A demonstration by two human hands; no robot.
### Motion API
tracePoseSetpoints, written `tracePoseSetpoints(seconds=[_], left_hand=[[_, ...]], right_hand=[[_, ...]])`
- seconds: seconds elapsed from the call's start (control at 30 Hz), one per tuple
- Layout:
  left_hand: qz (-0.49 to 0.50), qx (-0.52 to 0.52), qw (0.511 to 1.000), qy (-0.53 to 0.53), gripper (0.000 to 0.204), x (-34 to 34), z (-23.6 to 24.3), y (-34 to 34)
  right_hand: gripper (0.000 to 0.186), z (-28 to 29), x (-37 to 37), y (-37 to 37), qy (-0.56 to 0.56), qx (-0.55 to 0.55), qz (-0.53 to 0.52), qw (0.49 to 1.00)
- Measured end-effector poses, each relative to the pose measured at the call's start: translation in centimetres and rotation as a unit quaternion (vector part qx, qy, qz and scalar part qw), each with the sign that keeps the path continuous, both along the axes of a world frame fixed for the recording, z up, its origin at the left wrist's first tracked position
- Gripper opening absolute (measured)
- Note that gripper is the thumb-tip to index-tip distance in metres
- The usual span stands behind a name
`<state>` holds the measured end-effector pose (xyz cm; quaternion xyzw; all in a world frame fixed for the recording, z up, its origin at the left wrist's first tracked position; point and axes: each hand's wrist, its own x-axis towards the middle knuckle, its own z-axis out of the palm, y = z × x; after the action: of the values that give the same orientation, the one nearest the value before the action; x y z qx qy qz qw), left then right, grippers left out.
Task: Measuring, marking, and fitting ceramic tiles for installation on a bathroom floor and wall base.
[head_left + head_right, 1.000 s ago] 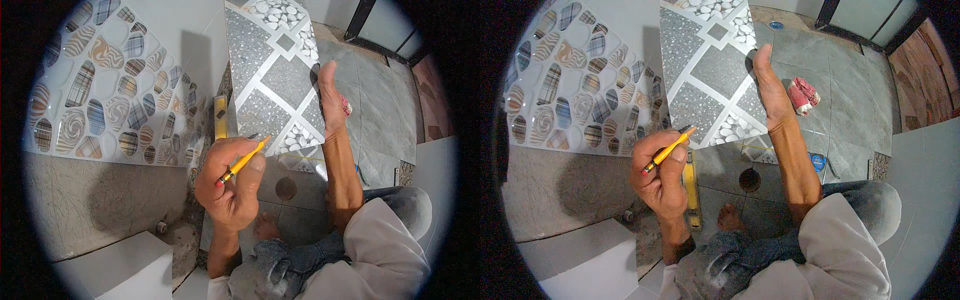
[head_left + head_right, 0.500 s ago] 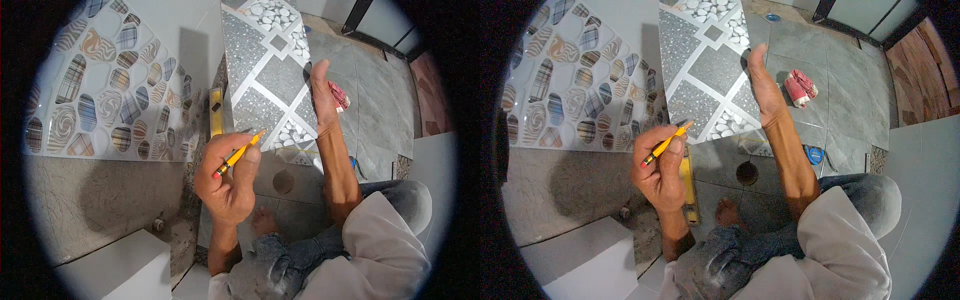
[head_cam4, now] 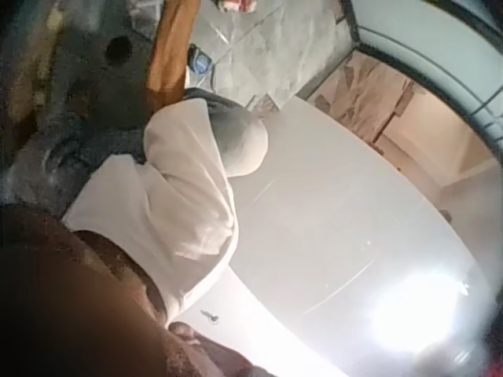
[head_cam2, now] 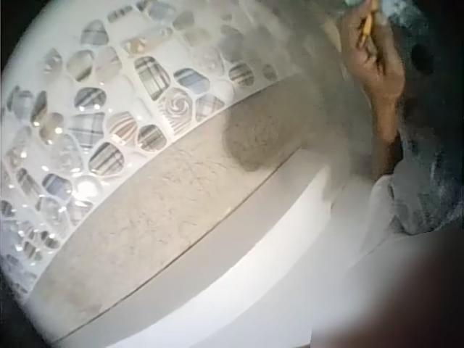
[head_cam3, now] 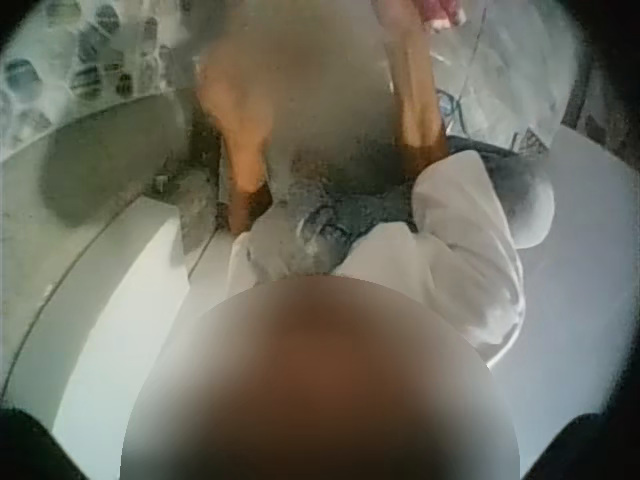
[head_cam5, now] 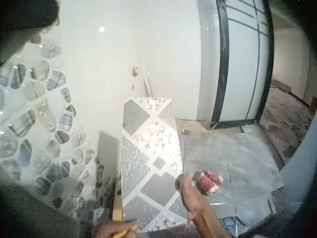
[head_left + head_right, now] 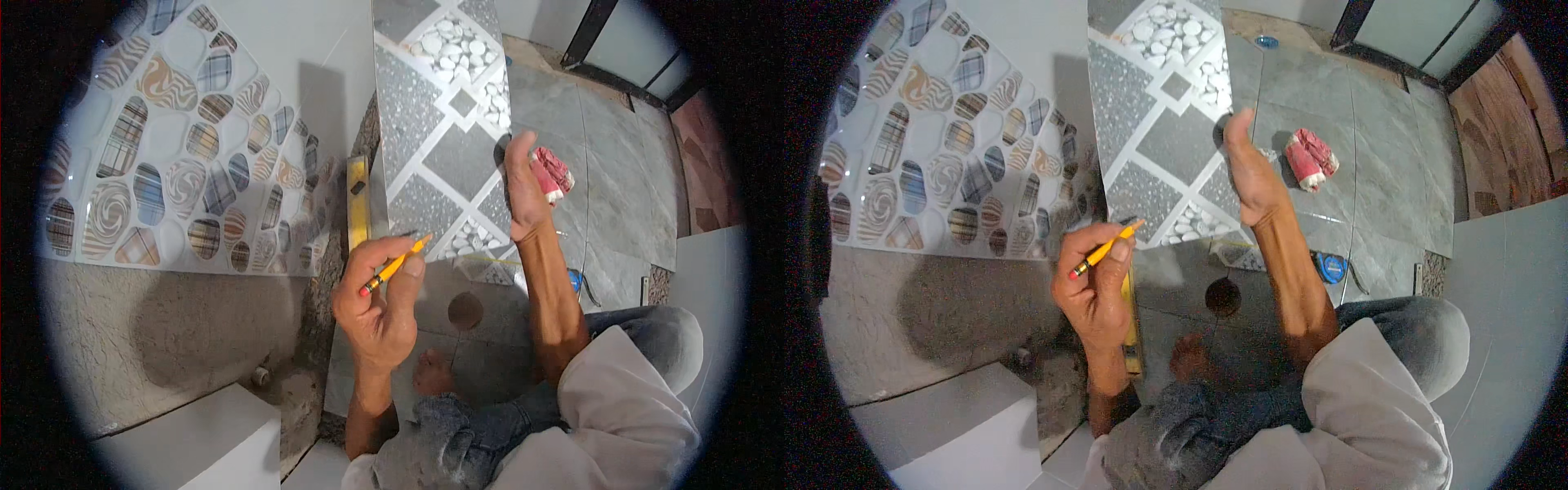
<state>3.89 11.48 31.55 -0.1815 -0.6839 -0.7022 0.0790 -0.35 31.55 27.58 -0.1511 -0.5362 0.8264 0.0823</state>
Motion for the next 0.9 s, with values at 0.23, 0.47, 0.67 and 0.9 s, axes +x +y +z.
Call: tracePoseSetpoints(seconds=[0.23,0.47,0.67,0.9], left_hand=[[0.025,-0.069,0.997,-0.023,0.015,-0.2,0.1,-0.2],[0.014,-0.056,0.996,-0.074,0.016,0.0,-1.1,-0.7],[0.103,0.036,0.993,-0.044,0.014,0.8,-9.2,-5.6],[0.223,-0.332,0.902,-0.164,0.026,8.3,-19.5,-13.4]], right_hand=[[0.091,-0.9,-0.3,0.1,-0.03,0.048,0.004,0.998],[0.074,-1.1,0.1,0.0,-0.102,0.047,0.032,0.993],[0.083,-6.3,-0.7,-0.5,-0.118,0.108,0.036,0.987],[0.083,-19.8,-3.5,-1.4,-0.21,-0.037,0.117,0.97]])
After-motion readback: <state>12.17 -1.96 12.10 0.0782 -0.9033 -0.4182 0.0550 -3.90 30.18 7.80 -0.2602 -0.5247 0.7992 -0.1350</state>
